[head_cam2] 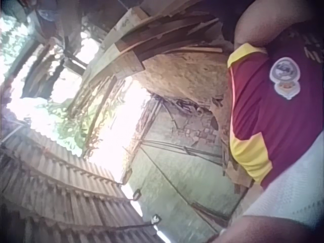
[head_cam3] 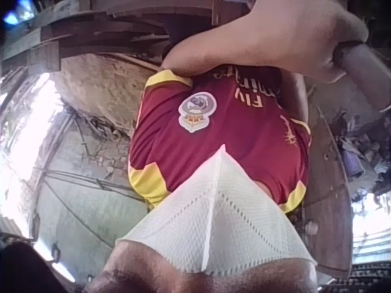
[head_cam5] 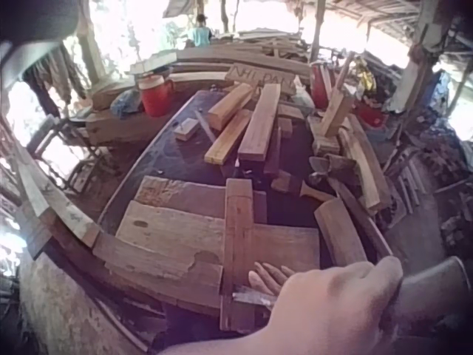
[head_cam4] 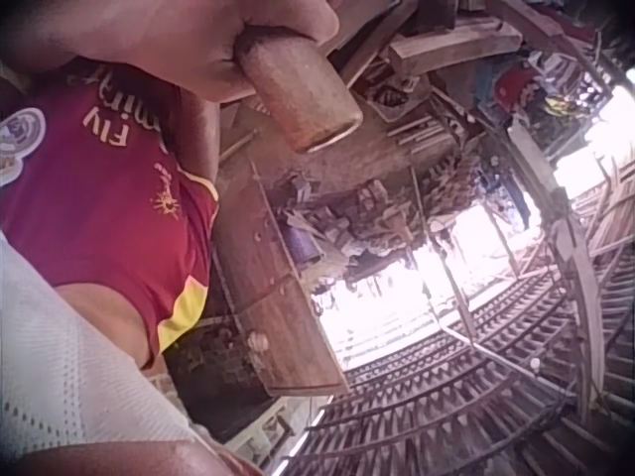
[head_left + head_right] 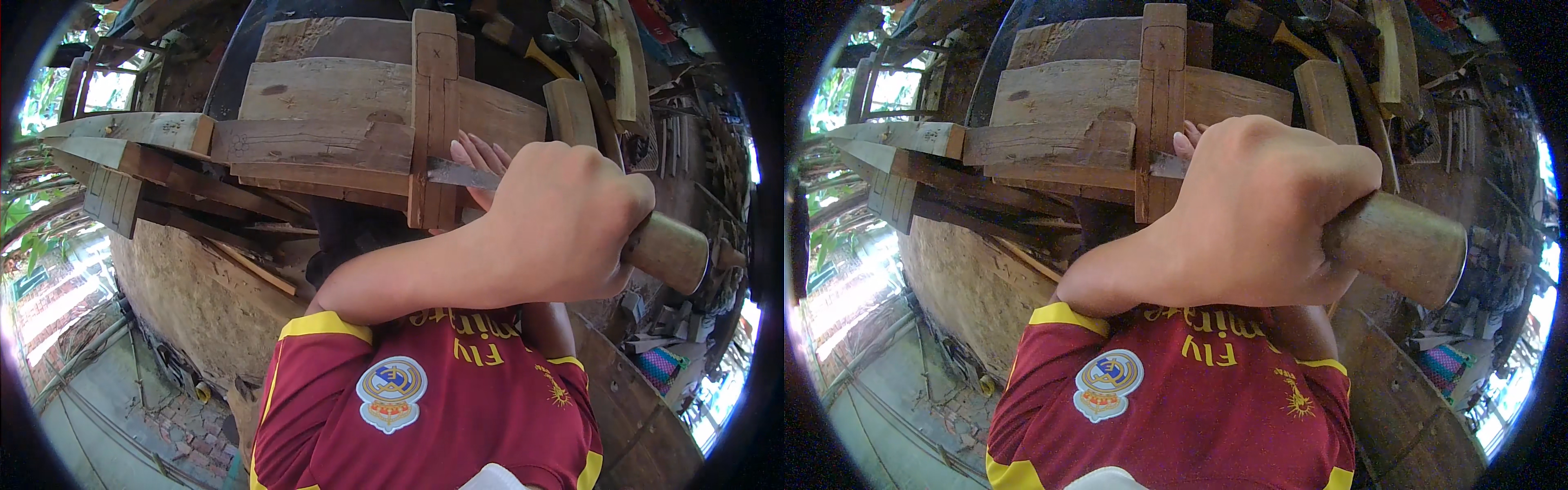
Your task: The person carves a rectangular wooden block using a chisel and a wooden mallet. They repeatedly position the chisel along the block's edges and strike it to remove wood shavings, occasionally pausing to inspect the carved surface.
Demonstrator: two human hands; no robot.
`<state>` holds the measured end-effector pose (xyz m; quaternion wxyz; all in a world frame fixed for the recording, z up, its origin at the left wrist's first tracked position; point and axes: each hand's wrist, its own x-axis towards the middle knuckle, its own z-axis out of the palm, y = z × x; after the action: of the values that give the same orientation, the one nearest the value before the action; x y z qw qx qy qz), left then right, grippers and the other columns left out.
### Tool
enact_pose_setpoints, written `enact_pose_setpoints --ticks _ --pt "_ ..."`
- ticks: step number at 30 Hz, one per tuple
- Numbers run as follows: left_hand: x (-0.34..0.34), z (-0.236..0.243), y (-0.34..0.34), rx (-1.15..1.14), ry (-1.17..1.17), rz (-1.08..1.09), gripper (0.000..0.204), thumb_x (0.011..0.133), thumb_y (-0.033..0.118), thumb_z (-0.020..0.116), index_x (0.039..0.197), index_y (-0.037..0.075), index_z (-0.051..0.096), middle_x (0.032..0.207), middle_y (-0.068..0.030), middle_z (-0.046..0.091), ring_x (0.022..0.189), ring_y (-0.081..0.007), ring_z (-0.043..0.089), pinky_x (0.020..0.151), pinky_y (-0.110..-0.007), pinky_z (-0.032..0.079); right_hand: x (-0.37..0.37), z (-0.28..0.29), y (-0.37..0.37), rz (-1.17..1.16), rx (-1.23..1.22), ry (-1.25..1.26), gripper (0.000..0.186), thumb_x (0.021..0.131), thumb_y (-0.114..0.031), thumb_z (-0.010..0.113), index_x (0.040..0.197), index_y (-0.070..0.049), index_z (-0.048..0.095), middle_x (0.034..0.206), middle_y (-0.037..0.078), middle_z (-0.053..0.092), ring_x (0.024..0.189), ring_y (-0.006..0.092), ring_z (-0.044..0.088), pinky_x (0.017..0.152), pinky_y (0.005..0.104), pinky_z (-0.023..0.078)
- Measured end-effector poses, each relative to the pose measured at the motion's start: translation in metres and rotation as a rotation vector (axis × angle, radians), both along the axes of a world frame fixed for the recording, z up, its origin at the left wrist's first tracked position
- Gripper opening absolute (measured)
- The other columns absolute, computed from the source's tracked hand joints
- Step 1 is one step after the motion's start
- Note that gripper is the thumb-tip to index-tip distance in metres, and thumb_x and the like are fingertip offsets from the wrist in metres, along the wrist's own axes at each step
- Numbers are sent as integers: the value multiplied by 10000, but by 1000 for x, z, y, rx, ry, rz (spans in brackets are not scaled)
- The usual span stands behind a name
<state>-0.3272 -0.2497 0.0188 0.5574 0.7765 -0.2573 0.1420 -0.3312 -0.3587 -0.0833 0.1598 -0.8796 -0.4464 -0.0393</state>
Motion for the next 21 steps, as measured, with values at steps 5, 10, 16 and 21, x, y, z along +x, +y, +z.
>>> enact_pose_setpoints --ticks 5,10,16,21 --pt "0 0 0 29 6 -9 232 565 188 754 724 52 654 666 -138 652 621 -351 663 575 -452 516 -1 4 3 -10 41 52 945 845 -536 710 1535 -43 292 1498 256 427 1397 393 444 1149 518 348" --pt "0 2 1 12 3 0 222 566 185 750 717 54 654 654 -147 649 618 -355 663 574 -452 516 0 7 3 -7 30 53 1046 775 -573 773 1534 -40 288 1498 256 426 1393 409 443 1141 523 353" --pt "2 3 3 18 45 -5 204 565 183 751 704 63 661 643 -155 649 626 -365 669 586 -456 524 3 -5 -1 -2 13 -43 1029 784 -572 759 1528 -41 286 1502 253 421 1388 406 452 1127 528 376" --pt "5 2 3 -50 92 -25 206 539 172 757 695 77 662 634 -153 642 623 -378 663 588 -465 524 8 -14 -4 13 -34 -158 923 804 -484 761 1495 -34 345 1476 237 459 1367 368 480 1116 501 388"
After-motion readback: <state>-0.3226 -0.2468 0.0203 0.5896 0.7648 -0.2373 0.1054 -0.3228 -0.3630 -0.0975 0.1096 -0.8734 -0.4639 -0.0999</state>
